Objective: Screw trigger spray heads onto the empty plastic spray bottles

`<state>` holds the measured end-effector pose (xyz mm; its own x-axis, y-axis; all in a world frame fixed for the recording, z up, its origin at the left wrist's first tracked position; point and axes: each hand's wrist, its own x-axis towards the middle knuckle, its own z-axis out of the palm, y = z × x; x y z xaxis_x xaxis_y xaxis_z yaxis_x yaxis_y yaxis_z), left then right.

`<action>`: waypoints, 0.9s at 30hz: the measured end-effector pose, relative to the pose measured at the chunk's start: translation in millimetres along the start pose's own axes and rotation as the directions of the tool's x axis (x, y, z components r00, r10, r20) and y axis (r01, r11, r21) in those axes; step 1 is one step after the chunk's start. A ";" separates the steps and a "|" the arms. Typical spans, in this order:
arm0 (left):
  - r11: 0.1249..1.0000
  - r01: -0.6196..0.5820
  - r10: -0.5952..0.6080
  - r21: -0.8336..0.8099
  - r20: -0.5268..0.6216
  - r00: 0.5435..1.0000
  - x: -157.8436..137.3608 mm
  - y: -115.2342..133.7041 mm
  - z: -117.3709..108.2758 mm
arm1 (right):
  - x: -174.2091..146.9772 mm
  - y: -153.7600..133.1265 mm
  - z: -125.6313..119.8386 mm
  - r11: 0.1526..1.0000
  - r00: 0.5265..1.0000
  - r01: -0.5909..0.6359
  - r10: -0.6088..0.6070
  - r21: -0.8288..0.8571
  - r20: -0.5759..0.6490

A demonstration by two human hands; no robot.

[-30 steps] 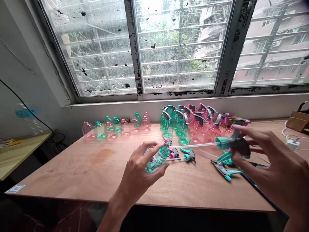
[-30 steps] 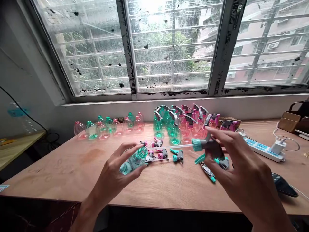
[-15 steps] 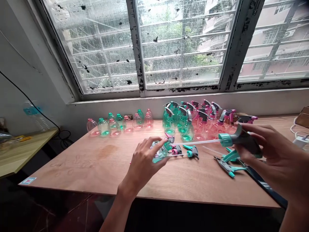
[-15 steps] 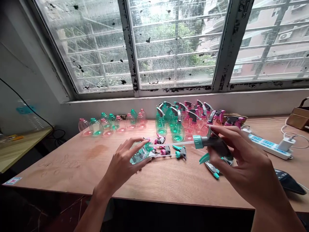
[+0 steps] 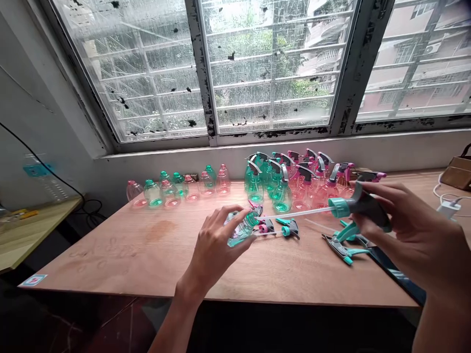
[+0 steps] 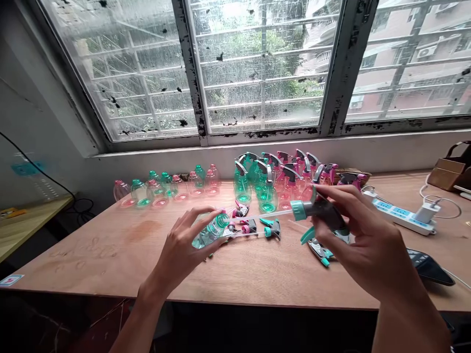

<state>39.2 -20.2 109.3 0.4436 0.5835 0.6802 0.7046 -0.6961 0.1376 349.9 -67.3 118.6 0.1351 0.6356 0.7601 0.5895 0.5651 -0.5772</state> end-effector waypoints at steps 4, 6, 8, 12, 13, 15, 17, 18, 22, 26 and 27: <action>1.000 -0.026 0.026 -0.013 0.016 1.000 -0.8 3.2 -1.0 | 3.2 3.7 1.6 0.996 0.997 0.055 -0.051 -0.076 0.055; 0.999 -0.047 0.048 -0.017 0.029 0.998 -1.4 7.4 2.7 | 3.0 2.7 14.5 0.995 0.986 0.080 -0.071 -0.053 0.150; 0.998 -0.056 0.056 -0.012 0.042 0.998 -2.1 11.8 9.4 | 1.1 0.9 32.8 0.999 0.953 0.021 -0.030 0.033 0.302; 0.996 -0.029 0.032 -0.082 0.032 0.999 -4.6 17.4 27.4 | -3.4 -1.6 67.0 0.973 0.815 -0.192 0.084 0.131 0.573; 0.994 -0.022 0.025 -0.108 0.024 0.999 -5.5 18.1 31.6 | -3.8 -1.9 71.8 0.961 0.794 -0.231 0.097 0.150 0.600; 0.990 -0.040 0.043 -0.136 0.015 0.999 -7.1 19.2 38.6 | -3.3 -1.9 76.2 0.940 0.774 -0.290 0.120 0.180 0.622; 0.988 -0.091 0.092 -0.128 0.005 0.996 -8.2 20.3 43.5 | -1.8 -1.7 75.6 0.929 0.770 -0.321 0.142 0.184 0.622; 0.986 -0.118 0.118 -0.117 -0.006 0.993 -8.4 20.8 45.4 | -1.0 -1.6 74.4 0.930 0.770 -0.324 0.152 0.175 0.620; 0.979 -0.168 0.164 -0.117 -0.043 0.985 -5.7 18.8 52.6 | 1.9 0.2 68.6 0.943 0.792 -0.307 0.180 0.126 0.584; 0.998 0.017 -0.018 -0.055 -0.014 1.000 -1.7 -2.0 65.0 | 7.6 7.3 52.3 0.956 0.888 -0.286 0.236 0.071 0.393; 0.995 0.095 -0.095 0.014 0.034 0.995 -1.9 -10.2 69.0 | 9.6 9.7 45.8 0.960 0.916 -0.278 0.251 0.044 0.311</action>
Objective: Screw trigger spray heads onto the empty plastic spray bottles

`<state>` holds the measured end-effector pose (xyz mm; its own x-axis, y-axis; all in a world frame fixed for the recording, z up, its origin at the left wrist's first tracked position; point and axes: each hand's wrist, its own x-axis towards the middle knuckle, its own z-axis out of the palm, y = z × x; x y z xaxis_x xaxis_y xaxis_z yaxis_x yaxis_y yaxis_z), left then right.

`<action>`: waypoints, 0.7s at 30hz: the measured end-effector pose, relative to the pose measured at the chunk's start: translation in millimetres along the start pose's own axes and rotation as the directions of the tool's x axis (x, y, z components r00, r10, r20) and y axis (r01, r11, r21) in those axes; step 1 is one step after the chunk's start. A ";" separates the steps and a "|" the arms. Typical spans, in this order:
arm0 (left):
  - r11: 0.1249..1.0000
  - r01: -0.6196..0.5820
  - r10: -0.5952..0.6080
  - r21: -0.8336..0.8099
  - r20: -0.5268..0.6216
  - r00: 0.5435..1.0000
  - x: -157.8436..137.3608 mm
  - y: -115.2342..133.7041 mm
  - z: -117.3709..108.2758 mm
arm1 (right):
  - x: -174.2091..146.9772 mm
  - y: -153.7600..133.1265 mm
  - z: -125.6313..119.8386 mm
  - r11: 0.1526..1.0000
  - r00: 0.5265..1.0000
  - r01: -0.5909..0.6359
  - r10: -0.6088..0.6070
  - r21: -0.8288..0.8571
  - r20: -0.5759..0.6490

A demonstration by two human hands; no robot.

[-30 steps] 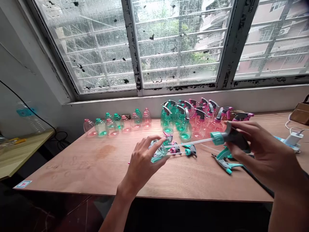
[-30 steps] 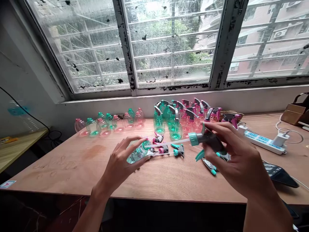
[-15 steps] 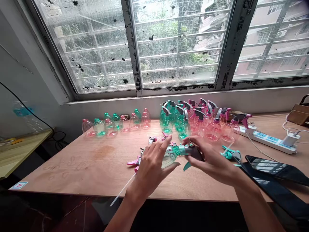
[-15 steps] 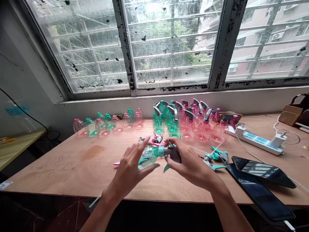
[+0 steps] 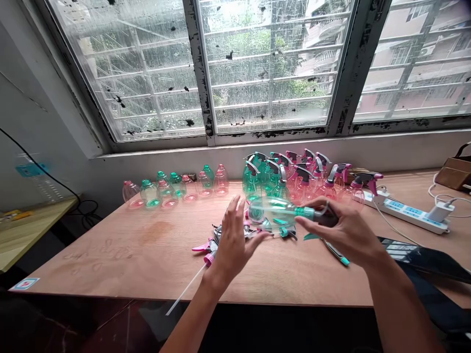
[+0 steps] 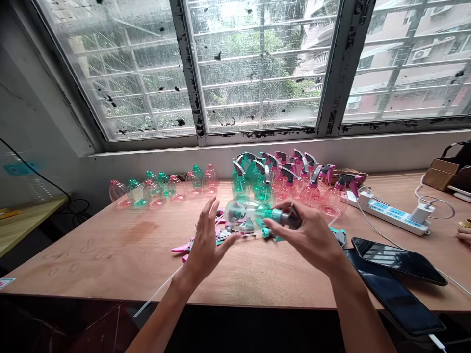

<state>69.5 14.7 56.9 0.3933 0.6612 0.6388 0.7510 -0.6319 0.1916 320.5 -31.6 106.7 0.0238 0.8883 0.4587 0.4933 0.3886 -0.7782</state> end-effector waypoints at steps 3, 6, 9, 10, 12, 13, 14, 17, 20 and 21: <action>0.989 0.036 -0.067 0.147 0.211 0.975 0.7 -24.7 13.7 | -0.3 3.8 -22.2 0.997 0.973 -0.029 0.013 -0.068 -0.230; 0.986 -0.025 -0.032 0.167 0.324 0.945 8.6 -39.0 30.3 | -2.3 4.9 -36.2 0.994 0.945 -0.094 0.072 -0.053 -0.320; 0.981 -0.067 -0.011 0.181 0.400 0.916 33.2 -40.4 51.8 | -3.8 3.1 -39.0 0.992 0.934 -0.123 0.111 -0.015 -0.339; 0.980 -0.087 0.003 0.177 0.427 0.904 43.8 -39.8 59.7 | -4.0 2.1 -38.5 0.993 0.936 -0.117 0.105 -0.017 -0.335; 0.979 -0.108 0.014 0.171 0.476 0.880 63.8 -39.8 74.5 | -4.6 -0.1 -37.3 0.995 0.947 -0.097 0.083 -0.030 -0.311; 0.980 -0.106 0.008 0.170 0.497 0.868 71.5 -40.9 80.4 | -5.1 -1.1 -37.1 0.995 0.952 -0.090 0.075 -0.035 -0.298; 0.980 -0.092 -0.012 0.176 0.513 0.858 77.1 -42.8 84.8 | -5.9 -2.0 -37.3 0.996 0.955 -0.084 0.070 -0.038 -0.289; 0.978 -0.009 -0.104 0.207 0.528 0.843 81.4 -50.6 87.3 | -9.9 -4.2 -40.0 0.995 0.956 -0.090 0.073 -0.044 -0.285; 0.969 0.088 -0.202 0.231 0.530 0.824 76.9 -55.0 75.3 | -12.8 -4.8 -43.2 0.993 0.950 -0.101 0.078 -0.062 -0.303; 0.965 0.120 -0.230 0.233 0.531 0.815 75.5 -54.5 68.4 | -12.8 -4.4 -43.7 0.994 0.948 -0.087 0.062 -0.067 -0.313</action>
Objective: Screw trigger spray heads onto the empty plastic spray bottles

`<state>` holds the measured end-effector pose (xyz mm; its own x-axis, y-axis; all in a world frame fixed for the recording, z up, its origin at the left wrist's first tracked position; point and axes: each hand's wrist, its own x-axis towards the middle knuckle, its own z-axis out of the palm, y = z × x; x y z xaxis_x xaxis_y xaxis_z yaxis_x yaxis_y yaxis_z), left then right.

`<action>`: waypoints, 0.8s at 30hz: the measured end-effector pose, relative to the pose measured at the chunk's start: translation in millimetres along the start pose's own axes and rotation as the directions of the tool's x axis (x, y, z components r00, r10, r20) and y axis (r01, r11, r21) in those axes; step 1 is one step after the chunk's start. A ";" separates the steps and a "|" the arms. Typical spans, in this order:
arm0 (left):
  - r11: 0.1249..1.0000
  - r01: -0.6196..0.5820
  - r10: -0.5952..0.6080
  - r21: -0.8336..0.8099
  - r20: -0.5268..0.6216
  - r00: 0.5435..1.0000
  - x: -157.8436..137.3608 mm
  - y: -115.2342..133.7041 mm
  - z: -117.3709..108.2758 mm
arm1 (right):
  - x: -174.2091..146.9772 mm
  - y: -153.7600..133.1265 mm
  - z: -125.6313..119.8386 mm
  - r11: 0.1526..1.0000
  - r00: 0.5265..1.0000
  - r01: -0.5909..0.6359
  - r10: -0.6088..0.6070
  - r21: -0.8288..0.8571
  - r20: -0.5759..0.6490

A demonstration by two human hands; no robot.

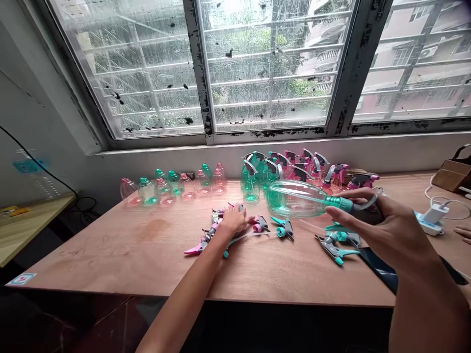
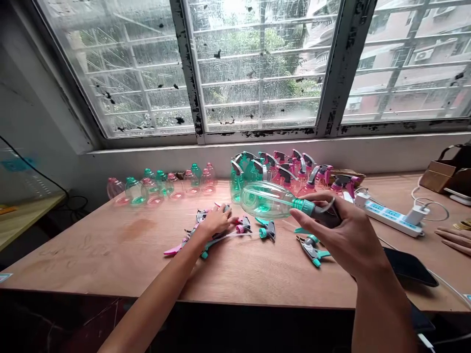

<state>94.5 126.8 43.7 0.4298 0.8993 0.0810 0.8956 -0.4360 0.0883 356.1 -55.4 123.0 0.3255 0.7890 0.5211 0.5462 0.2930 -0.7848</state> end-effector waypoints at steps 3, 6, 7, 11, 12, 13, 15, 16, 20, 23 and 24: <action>0.996 0.021 -0.020 -0.083 0.021 1.000 -21.9 2.5 -22.9 | 2.2 2.0 2.1 0.997 0.997 0.071 -0.071 0.023 -0.023; 0.972 -0.093 0.098 -0.218 0.012 0.995 -59.9 12.9 -52.7 | 2.9 2.3 9.4 0.990 0.993 0.121 -0.122 0.075 0.004; 0.956 -0.131 0.137 -0.263 0.006 0.991 -75.2 17.0 -62.3 | 1.9 1.4 12.9 0.984 0.989 0.144 -0.147 0.105 0.022; 0.528 -0.257 0.228 -0.810 -0.156 0.961 -129.1 30.1 -87.0 | -7.8 -5.6 29.8 0.935 0.955 0.223 -0.266 0.275 0.128; 0.427 -0.258 0.180 -0.866 -0.199 0.963 -137.6 31.4 -88.8 | -10.7 -7.6 34.1 0.925 0.948 0.223 -0.279 0.307 0.152; 0.373 -0.255 0.133 -0.892 -0.220 0.966 -143.7 31.6 -88.9 | -13.3 -9.3 38.1 0.919 0.944 0.213 -0.281 0.331 0.175; 0.352 -0.241 0.072 -0.905 -0.230 0.970 -150.4 28.3 -85.8 | -16.9 -12.1 44.8 0.917 0.940 0.173 -0.263 0.360 0.216; 0.366 -0.226 0.058 -0.903 -0.220 0.974 -151.9 25.0 -83.5 | -18.0 -13.1 47.4 0.916 0.939 0.148 -0.249 0.372 0.238; 0.466 -0.224 -0.003 -0.856 -0.254 0.967 -156.2 9.6 -79.0 | -20.2 -15.3 54.6 0.889 0.908 0.016 -0.205 0.458 0.366; 0.587 -0.329 -0.003 -0.740 -0.408 0.913 -162.7 5.6 -82.8 | -22.1 -15.7 59.5 0.864 0.874 -0.054 -0.202 0.501 0.442; 0.622 -0.356 0.011 -0.697 -0.447 0.894 -165.2 6.4 -84.6 | -22.8 -15.6 61.0 0.862 0.868 -0.064 -0.200 0.503 0.454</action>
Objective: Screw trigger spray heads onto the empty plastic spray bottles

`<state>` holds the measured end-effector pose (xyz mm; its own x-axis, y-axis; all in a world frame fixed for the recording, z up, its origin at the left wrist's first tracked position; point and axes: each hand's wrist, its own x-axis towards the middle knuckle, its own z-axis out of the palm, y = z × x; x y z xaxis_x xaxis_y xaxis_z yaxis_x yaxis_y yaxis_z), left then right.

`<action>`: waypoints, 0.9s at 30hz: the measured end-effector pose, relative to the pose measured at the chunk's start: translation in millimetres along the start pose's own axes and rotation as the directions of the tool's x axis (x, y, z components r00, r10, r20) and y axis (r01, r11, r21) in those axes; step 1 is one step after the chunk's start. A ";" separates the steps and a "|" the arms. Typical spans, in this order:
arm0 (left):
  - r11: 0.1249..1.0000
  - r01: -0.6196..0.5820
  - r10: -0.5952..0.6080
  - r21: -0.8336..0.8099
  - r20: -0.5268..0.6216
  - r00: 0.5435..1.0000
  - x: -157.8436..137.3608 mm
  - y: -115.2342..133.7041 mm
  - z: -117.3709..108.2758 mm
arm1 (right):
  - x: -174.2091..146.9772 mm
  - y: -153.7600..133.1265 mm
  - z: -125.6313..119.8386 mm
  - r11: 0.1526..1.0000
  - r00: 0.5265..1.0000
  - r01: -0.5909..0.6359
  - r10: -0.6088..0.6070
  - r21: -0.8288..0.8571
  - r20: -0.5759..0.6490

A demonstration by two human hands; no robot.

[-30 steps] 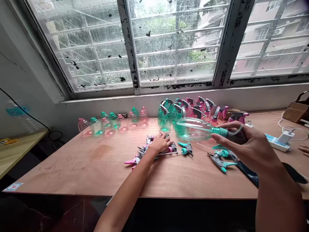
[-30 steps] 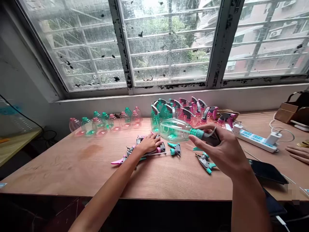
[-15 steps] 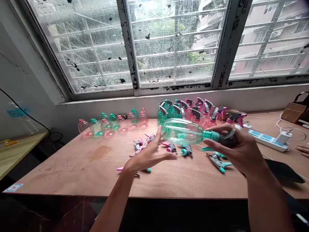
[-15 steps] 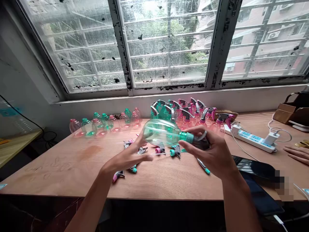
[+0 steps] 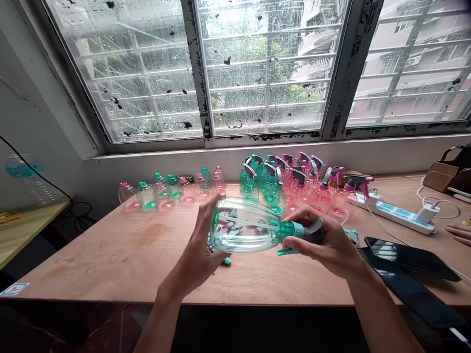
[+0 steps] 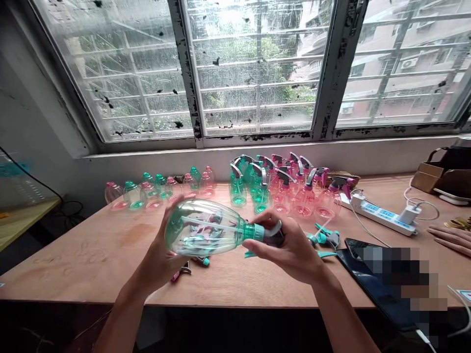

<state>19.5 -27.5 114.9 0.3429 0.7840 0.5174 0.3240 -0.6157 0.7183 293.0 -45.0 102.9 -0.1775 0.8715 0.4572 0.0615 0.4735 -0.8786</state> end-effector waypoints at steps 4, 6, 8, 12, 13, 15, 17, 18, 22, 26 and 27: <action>0.996 -0.058 0.058 0.071 0.000 0.998 -4.4 11.6 0.1 | -0.1 2.4 2.5 1.000 1.000 0.022 -0.022 -0.011 0.019; 0.995 -0.059 0.058 0.079 0.009 0.998 -5.1 15.8 0.1 | -0.4 2.5 1.8 0.997 0.998 0.060 -0.059 -0.047 0.026; 0.994 -0.061 0.060 0.094 0.014 0.998 -5.3 17.9 -1.6 | -0.7 2.4 0.9 0.994 0.996 0.087 -0.085 -0.071 0.030; 0.980 -0.071 0.070 0.184 0.016 0.997 -6.4 13.7 -7.4 | -0.9 3.7 0.3 0.997 0.997 0.081 -0.081 0.010 0.006; 0.973 -0.077 0.074 0.219 0.020 0.997 -6.7 11.3 -8.6 | -0.9 4.0 0.4 0.997 0.998 0.068 -0.068 0.035 0.003; 0.948 -0.092 0.090 0.305 0.020 0.996 -6.5 6.8 -10.6 | -0.8 3.9 0.4 0.998 0.999 0.040 -0.040 0.058 -0.001; 0.910 -0.085 0.089 0.407 0.007 0.996 -5.0 3.9 -13.3 | -0.7 3.0 -0.1 0.999 0.999 0.029 -0.029 0.043 -0.014; 0.887 -0.059 0.060 0.457 0.013 0.998 -4.0 2.9 -15.6 | -0.8 2.4 -0.6 0.999 0.999 0.037 -0.037 0.019 -0.032; 0.703 0.252 -0.451 0.666 0.143 0.881 -2.6 -4.5 -33.6 | -1.8 0.8 -4.9 0.990 0.989 0.084 -0.096 -0.114 -0.108; 0.453 0.437 -0.761 0.777 0.081 0.644 -5.6 -24.6 -50.9 | -3.4 0.6 -9.2 0.979 0.972 0.121 -0.151 -0.162 -0.183; 0.447 0.439 -0.767 0.779 0.081 0.637 -6.1 -30.6 -52.9 | -3.7 0.0 -9.9 0.979 0.968 0.128 -0.158 -0.160 -0.192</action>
<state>-39.2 -9.3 114.3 0.0419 0.9650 -0.2590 0.9825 0.0073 0.1860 303.3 -46.9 102.6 0.0072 0.7936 0.6084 0.1943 0.5957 -0.7793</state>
